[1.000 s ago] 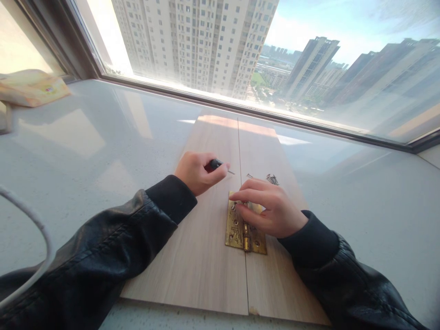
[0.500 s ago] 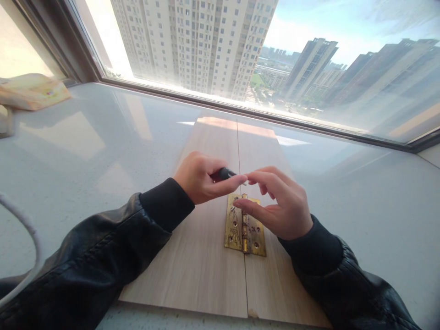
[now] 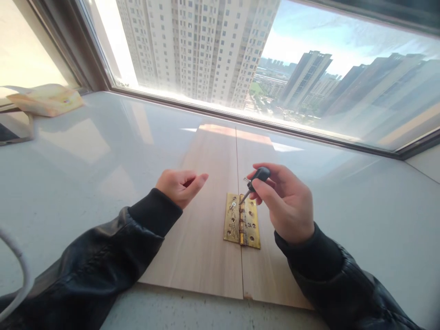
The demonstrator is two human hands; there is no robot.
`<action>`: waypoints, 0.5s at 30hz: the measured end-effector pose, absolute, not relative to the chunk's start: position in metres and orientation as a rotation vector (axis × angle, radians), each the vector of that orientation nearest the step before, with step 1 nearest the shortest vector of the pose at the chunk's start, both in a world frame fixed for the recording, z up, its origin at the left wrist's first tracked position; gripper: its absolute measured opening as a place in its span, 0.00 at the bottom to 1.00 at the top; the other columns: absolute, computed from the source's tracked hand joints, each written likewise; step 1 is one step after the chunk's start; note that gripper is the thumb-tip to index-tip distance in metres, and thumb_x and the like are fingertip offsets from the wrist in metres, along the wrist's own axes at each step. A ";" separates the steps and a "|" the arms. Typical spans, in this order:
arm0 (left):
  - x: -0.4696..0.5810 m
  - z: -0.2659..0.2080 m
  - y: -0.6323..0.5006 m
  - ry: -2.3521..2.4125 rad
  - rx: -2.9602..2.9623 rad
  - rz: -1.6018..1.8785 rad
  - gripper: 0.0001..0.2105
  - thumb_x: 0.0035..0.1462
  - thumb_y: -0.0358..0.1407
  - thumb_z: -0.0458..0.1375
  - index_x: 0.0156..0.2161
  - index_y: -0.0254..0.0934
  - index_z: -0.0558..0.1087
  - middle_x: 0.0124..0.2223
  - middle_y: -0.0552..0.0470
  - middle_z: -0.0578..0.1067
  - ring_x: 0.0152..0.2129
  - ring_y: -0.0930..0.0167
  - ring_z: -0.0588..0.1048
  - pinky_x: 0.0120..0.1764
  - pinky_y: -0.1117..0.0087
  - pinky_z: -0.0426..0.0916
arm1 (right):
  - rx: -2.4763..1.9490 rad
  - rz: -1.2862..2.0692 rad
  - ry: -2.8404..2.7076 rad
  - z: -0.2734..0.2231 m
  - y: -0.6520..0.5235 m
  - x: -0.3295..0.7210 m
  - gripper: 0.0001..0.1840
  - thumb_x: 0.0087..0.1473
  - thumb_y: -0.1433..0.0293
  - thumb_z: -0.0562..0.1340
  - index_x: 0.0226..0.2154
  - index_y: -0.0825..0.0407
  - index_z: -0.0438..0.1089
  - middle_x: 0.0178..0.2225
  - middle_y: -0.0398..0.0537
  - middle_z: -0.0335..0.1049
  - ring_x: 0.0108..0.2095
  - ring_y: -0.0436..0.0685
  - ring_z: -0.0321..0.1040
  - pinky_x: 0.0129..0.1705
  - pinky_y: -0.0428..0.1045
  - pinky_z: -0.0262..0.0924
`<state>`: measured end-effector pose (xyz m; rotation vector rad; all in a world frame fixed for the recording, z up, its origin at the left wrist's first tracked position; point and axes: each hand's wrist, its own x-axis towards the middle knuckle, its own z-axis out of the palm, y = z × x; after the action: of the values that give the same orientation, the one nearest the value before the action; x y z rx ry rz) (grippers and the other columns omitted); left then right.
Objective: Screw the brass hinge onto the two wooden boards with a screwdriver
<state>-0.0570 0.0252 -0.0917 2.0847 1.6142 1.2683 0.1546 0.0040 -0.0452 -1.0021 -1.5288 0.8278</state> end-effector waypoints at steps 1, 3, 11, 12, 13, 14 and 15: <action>-0.060 -0.095 0.024 1.630 2.065 1.279 0.23 0.55 0.43 0.51 0.16 0.36 0.47 0.18 0.59 0.44 0.16 0.78 0.47 0.20 0.72 0.45 | -0.984 0.819 -1.508 -0.048 0.004 0.153 0.11 0.52 0.72 0.61 0.40 0.50 0.68 0.32 0.43 0.71 0.22 0.47 0.66 0.22 0.47 0.64; -0.062 -0.096 0.022 1.631 2.021 1.288 0.23 0.55 0.43 0.51 0.16 0.37 0.47 0.18 0.59 0.44 0.16 0.78 0.47 0.21 0.73 0.45 | -0.949 0.792 -1.481 -0.053 0.003 0.150 0.12 0.52 0.73 0.60 0.42 0.50 0.67 0.31 0.43 0.70 0.23 0.47 0.66 0.22 0.46 0.64; -0.061 -0.090 0.022 1.558 1.977 1.219 0.22 0.54 0.41 0.52 0.16 0.37 0.47 0.19 0.59 0.43 0.17 0.78 0.47 0.21 0.72 0.45 | -0.936 0.623 -1.580 -0.065 0.001 0.150 0.15 0.51 0.75 0.60 0.44 0.50 0.67 0.34 0.45 0.70 0.30 0.51 0.69 0.28 0.50 0.68; -0.061 -0.090 0.022 1.545 1.971 1.220 0.22 0.54 0.40 0.52 0.16 0.37 0.47 0.19 0.59 0.43 0.17 0.78 0.47 0.21 0.72 0.45 | -0.938 0.611 -1.592 -0.066 0.001 0.150 0.16 0.51 0.75 0.60 0.44 0.50 0.67 0.34 0.45 0.70 0.30 0.51 0.68 0.29 0.50 0.68; -0.061 -0.090 0.022 1.532 1.964 1.224 0.22 0.54 0.40 0.52 0.16 0.36 0.47 0.19 0.59 0.43 0.17 0.78 0.47 0.21 0.73 0.45 | -0.941 0.599 -1.598 -0.068 0.001 0.151 0.15 0.51 0.75 0.60 0.44 0.50 0.67 0.34 0.45 0.70 0.31 0.52 0.68 0.30 0.50 0.68; -0.061 -0.090 0.022 1.522 1.960 1.230 0.22 0.55 0.40 0.52 0.16 0.36 0.48 0.19 0.60 0.43 0.17 0.78 0.47 0.21 0.73 0.44 | -0.942 0.591 -1.600 -0.069 0.002 0.151 0.15 0.51 0.76 0.60 0.44 0.50 0.67 0.34 0.45 0.70 0.31 0.52 0.68 0.30 0.51 0.68; -0.061 -0.090 0.022 1.516 1.957 1.237 0.22 0.55 0.40 0.52 0.16 0.36 0.48 0.19 0.60 0.43 0.17 0.78 0.46 0.21 0.73 0.44 | -0.943 0.579 -1.597 -0.070 0.002 0.152 0.15 0.51 0.76 0.60 0.44 0.49 0.67 0.34 0.45 0.70 0.31 0.52 0.68 0.31 0.51 0.68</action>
<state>-0.0610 0.0216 -0.0904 1.9573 1.5157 1.2371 0.1519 0.0019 -0.0698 -0.9431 -1.5966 0.5788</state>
